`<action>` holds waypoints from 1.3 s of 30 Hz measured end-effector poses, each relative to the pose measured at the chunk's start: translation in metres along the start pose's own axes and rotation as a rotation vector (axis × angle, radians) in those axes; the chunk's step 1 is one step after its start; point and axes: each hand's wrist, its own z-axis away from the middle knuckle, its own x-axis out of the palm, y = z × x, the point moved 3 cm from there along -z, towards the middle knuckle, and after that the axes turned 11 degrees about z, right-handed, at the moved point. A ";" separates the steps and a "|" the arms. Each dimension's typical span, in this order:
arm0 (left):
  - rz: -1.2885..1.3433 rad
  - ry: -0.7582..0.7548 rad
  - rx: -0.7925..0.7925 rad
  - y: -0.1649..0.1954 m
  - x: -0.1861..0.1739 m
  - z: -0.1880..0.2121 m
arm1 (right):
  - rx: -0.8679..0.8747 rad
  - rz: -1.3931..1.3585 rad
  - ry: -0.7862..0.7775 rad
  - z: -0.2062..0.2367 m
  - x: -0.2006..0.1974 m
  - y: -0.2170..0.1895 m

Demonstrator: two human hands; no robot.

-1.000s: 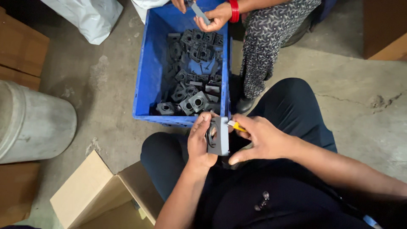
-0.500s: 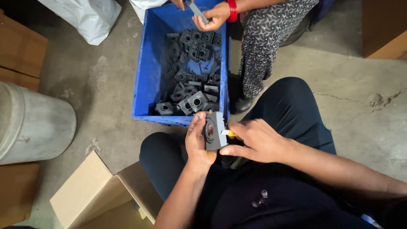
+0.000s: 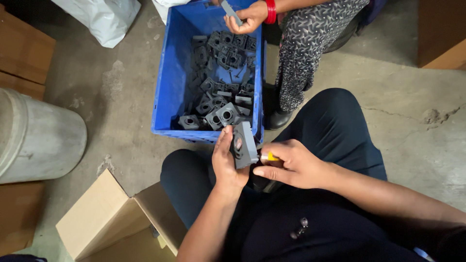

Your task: The person sits on the floor and uses a yellow-handled tool to scrape or deburr the edges of small gray metal parts. They pick each part from a blue crate, work on its edges, and place it into a cardboard box. Another person nearby performs a similar task.

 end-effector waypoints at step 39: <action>-0.133 -0.057 -0.105 0.002 0.013 0.004 | -0.023 0.541 0.022 -0.008 -0.012 0.002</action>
